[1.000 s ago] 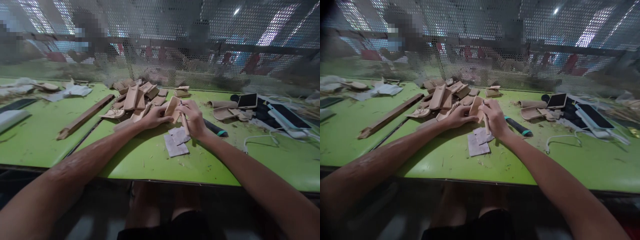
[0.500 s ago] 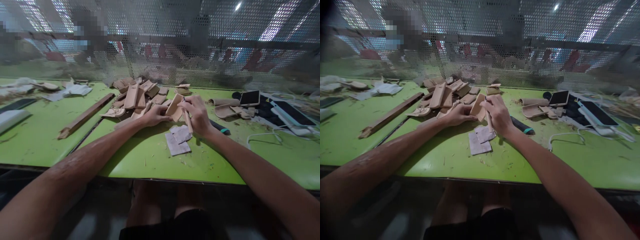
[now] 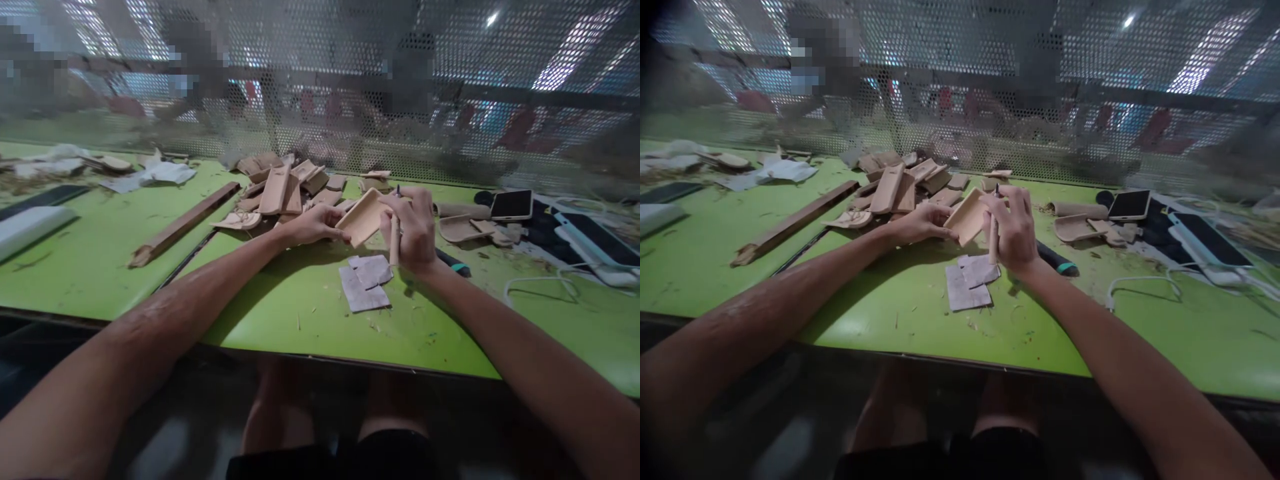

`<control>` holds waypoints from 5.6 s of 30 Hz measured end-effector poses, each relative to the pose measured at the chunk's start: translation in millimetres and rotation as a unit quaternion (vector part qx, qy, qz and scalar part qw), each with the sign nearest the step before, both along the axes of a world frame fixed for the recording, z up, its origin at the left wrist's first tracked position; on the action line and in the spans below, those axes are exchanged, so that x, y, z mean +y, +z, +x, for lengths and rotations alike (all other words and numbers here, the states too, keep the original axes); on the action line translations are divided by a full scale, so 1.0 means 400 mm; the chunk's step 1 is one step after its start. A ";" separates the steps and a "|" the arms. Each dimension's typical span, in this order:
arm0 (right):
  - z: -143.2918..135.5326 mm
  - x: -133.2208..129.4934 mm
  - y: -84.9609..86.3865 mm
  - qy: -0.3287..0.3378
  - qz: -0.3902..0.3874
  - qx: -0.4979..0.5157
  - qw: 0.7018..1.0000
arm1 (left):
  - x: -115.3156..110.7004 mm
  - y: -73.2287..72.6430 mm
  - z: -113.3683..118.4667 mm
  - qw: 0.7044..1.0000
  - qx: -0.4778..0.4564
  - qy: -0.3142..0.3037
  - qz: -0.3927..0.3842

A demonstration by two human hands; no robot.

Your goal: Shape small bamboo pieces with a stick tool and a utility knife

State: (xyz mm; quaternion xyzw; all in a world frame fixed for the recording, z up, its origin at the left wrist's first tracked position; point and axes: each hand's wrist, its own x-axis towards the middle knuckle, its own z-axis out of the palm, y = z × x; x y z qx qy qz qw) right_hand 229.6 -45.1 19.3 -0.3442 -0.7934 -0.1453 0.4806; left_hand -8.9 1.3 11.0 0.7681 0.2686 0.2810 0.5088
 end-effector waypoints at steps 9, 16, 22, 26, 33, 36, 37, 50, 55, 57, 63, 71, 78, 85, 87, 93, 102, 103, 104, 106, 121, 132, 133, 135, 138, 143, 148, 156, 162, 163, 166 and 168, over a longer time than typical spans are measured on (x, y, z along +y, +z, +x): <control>0.005 0.011 -0.015 0.012 -0.031 0.017 0.999 | 0.006 0.004 0.003 0.999 -0.017 0.025 -0.037; 0.026 0.040 -0.034 -0.018 -0.056 0.087 0.995 | 0.030 -0.028 0.011 0.997 -0.048 0.046 -0.029; 0.049 0.071 -0.051 -0.037 -0.090 0.141 0.985 | 0.049 -0.046 0.019 0.994 -0.084 0.047 -0.047; 0.048 0.067 -0.052 -0.051 -0.104 0.132 0.984 | 0.040 -0.035 0.019 0.992 -0.103 0.040 -0.067; 0.037 0.047 -0.040 -0.039 -0.118 0.120 0.985 | 0.030 -0.022 0.020 0.994 -0.076 0.038 -0.064; 0.038 0.050 -0.040 -0.042 -0.129 0.124 0.983 | 0.033 -0.028 0.022 0.994 -0.082 0.038 -0.070; 0.040 0.053 -0.042 -0.045 -0.132 0.127 0.982 | 0.033 -0.031 0.023 0.993 -0.088 0.042 -0.067; 0.078 0.098 -0.062 -0.086 -0.187 0.143 0.968 | 0.038 -0.026 0.016 0.999 -0.045 0.028 -0.014; 0.078 0.101 -0.066 -0.078 -0.193 0.136 0.969 | 0.036 -0.023 0.015 0.999 -0.005 0.042 0.011; 0.079 0.103 -0.068 -0.071 -0.192 0.127 0.971 | 0.030 -0.019 0.015 0.999 -0.001 0.050 0.011; 0.075 0.092 -0.068 -0.056 -0.187 0.109 0.975 | 0.018 -0.016 0.017 0.997 0.021 0.069 0.037; 0.049 0.068 -0.062 -0.010 -0.190 0.103 0.976 | 0.001 -0.013 0.024 0.983 0.072 0.097 0.136; 0.040 0.057 -0.051 -0.026 -0.197 0.114 0.973 | -0.007 -0.028 0.031 0.987 0.035 0.056 0.147; 0.043 0.074 -0.054 0.001 -0.270 0.185 0.945 | -0.004 -0.019 0.025 0.970 0.108 0.033 0.213; 0.043 0.070 -0.043 0.009 -0.307 0.227 0.924 | -0.004 -0.018 0.025 0.968 0.120 0.044 0.215; 0.032 0.043 -0.008 0.118 -0.479 0.323 0.808 | 0.001 -0.022 0.023 0.956 0.141 0.016 0.257; 0.007 -0.011 -0.005 0.144 -0.549 0.190 0.801 | 0.001 -0.028 0.018 0.946 0.139 -0.006 0.292; 0.007 -0.014 -0.005 0.145 -0.550 0.187 0.801 | 0.001 -0.029 0.019 0.946 0.139 -0.003 0.292; 0.006 -0.015 -0.005 0.146 -0.552 0.183 0.800 | 0.001 -0.030 0.019 0.946 0.138 -0.001 0.293; 0.008 -0.012 -0.007 0.147 -0.553 0.177 0.801 | 0.002 -0.031 0.020 0.946 0.135 0.000 0.295; 0.031 0.001 0.010 0.190 -0.589 0.134 0.774 | 0.004 -0.028 0.022 0.941 0.136 -0.002 0.309; 0.034 -0.006 0.021 0.164 -0.585 0.126 0.784 | 0.007 -0.029 0.025 0.941 0.133 -0.004 0.311; 0.033 -0.009 0.024 0.165 -0.584 0.122 0.785 | 0.006 -0.029 0.025 0.941 0.133 -0.002 0.312; 0.030 -0.017 0.027 0.163 -0.580 0.121 0.789 | 0.004 -0.027 0.024 0.941 0.132 0.002 0.312; 0.029 -0.021 0.026 0.159 -0.568 0.119 0.799 | 0.002 -0.026 0.023 0.940 0.135 -0.001 0.313; 0.031 -0.007 0.017 0.177 -0.545 0.067 0.817 | 0.004 -0.037 0.023 0.921 0.135 0.009 0.365; 0.024 -0.001 0.001 0.171 -0.544 0.095 0.816 | 0.012 -0.050 0.021 0.921 0.094 0.005 0.378; 0.018 0.011 -0.015 0.151 -0.555 0.126 0.809 | 0.018 -0.047 0.024 0.931 0.088 -0.019 0.355; 0.021 0.019 -0.013 0.133 -0.547 0.107 0.820 | 0.015 -0.044 0.021 0.925 0.098 -0.020 0.367; 0.021 0.017 -0.010 0.134 -0.551 0.107 0.817 | 0.015 -0.043 0.021 0.924 0.100 -0.019 0.369; 0.022 0.011 0.002 0.143 -0.560 0.104 0.810 | 0.016 -0.044 0.021 0.920 0.108 -0.020 0.376; 0.023 0.009 0.009 0.143 -0.555 0.096 0.814 | 0.017 -0.046 0.021 0.918 0.111 -0.018 0.381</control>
